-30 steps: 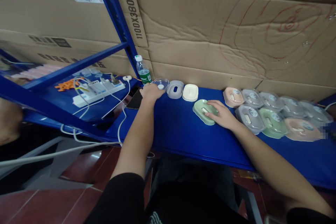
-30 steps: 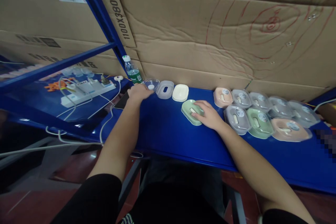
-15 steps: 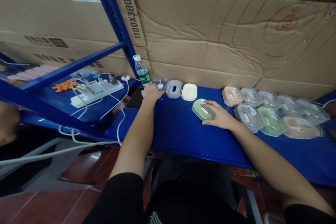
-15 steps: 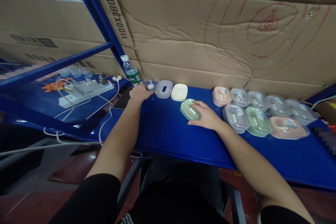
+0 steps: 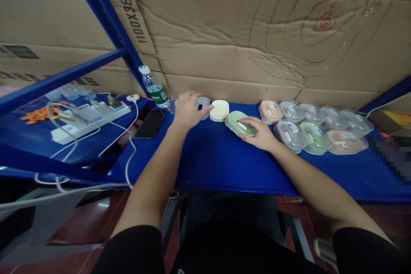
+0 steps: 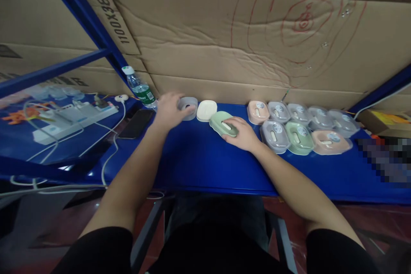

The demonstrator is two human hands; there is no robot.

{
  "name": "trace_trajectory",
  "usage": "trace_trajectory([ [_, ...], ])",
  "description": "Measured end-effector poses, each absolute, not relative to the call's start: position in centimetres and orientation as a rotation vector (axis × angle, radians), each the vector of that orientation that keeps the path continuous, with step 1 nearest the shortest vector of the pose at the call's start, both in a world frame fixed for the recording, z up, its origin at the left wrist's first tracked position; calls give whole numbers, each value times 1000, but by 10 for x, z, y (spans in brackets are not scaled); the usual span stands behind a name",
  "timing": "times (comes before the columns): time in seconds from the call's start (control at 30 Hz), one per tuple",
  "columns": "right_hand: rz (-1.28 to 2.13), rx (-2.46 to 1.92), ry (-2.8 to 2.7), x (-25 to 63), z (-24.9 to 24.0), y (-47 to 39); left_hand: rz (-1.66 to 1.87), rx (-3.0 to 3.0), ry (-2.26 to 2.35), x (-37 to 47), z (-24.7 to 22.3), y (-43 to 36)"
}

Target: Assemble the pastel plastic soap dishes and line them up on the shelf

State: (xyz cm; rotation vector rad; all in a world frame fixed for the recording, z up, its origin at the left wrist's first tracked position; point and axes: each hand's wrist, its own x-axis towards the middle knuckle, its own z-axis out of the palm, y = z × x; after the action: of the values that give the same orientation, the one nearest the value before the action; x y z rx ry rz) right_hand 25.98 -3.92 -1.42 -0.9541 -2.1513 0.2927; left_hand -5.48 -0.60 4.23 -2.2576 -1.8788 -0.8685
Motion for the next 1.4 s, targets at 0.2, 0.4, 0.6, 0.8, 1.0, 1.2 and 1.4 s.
trace_trajectory([
  [0.2,345,-834,-2212,261,-16,-38,-715,-2838,-1143,1,13,-23],
  [0.4,333,-760,-2205,259,-15,-40,-664,-2896,-1201,0,1,-21],
  [0.6,491,-774,-2082,261,-10,-42,-734,-2916,-1178,-1,5,-18],
  [0.8,704,-742,-1667,264,-13,-35,-849,-2743,-1455,0,12,-18],
  [1.0,502,-950,-1438,260,-12,-32,-1165,-2822,-1236,5,8,-23],
  [1.2,782,-1037,-1120,259,-12,-25,-1155,-2824,-645,7,12,-22],
  [1.4,895,-1037,-1247,262,-13,-23,-1094,-2731,-850,-7,13,-9],
])
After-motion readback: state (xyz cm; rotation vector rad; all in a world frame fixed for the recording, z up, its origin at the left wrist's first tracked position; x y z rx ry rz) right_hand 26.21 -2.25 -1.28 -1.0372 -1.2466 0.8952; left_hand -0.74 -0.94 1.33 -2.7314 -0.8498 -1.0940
